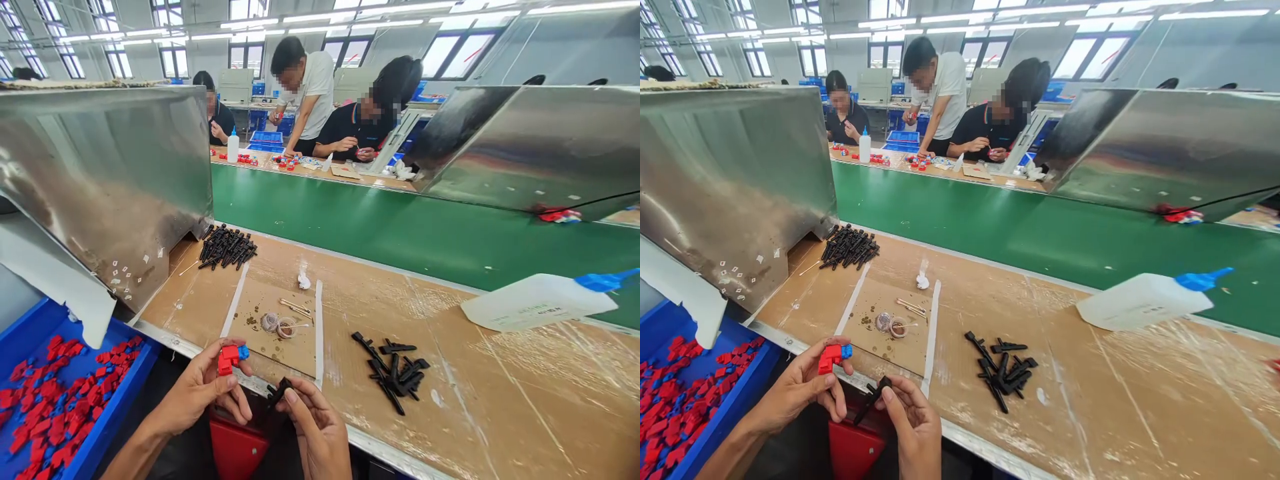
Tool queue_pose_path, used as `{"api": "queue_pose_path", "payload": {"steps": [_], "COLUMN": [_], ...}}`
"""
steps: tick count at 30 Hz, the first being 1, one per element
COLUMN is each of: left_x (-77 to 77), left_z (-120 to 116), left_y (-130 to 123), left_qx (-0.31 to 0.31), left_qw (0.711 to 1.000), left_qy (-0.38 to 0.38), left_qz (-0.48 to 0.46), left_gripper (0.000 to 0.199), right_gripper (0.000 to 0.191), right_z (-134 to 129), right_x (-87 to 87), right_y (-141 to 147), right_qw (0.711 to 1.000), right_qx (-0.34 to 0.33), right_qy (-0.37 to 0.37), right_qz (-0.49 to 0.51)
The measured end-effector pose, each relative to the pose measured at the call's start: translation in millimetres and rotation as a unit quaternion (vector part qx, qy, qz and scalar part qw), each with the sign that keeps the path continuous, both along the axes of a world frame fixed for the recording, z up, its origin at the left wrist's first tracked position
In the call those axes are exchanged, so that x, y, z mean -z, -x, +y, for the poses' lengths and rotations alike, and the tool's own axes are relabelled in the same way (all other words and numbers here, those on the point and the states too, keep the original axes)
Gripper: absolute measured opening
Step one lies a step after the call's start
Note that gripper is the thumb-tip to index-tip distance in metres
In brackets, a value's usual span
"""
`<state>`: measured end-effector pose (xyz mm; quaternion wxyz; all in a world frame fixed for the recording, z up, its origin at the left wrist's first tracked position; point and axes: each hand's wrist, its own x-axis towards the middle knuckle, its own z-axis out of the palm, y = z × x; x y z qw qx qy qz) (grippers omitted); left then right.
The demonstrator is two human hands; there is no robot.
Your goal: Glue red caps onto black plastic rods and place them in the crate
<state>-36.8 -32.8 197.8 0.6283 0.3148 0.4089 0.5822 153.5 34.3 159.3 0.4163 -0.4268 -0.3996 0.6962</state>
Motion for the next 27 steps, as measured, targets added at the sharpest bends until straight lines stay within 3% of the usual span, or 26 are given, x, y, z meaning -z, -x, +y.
{"api": "queue_pose_path", "payload": {"steps": [4, 6, 8, 12, 20, 27], "left_x": [15.0, 22.8, 26.6, 23.1, 19.3, 16.3], "left_z": [2.8, 5.1, 7.7, 11.6, 14.2, 18.6], "left_y": [2.5, 4.3, 4.5, 1.0, -2.9, -6.4], "left_qx": [-0.051, -0.090, -0.105, -0.078, -0.045, -0.038], "left_qw": [0.976, 0.939, 0.915, 0.908, 0.893, 0.876], "left_qy": [-0.003, -0.015, -0.026, -0.038, -0.048, -0.032], "left_qz": [0.213, 0.332, 0.387, 0.409, 0.445, 0.480], "left_gripper": [0.025, 0.035, 0.042, 0.044, 0.045, 0.044], "right_gripper": [0.030, 0.028, 0.028, 0.026, 0.020, 0.023], "right_z": [-1.7, -3.9, -6.5, -11.7, -13.9, -11.3], "right_x": [-9.1, -16.3, -23.0, -28.7, -22.4, -22.5], "right_y": [7.4, 11.5, 16.0, 23.5, 22.1, 23.2], "right_qw": [1.000, 1.000, 0.998, 0.995, 0.985, 0.983], "right_qx": [-0.009, -0.024, -0.045, -0.064, -0.093, -0.122], "right_qy": [-0.007, -0.016, -0.031, -0.071, -0.121, -0.112], "right_qz": [0.012, 0.001, -0.015, -0.035, -0.081, -0.081]}}
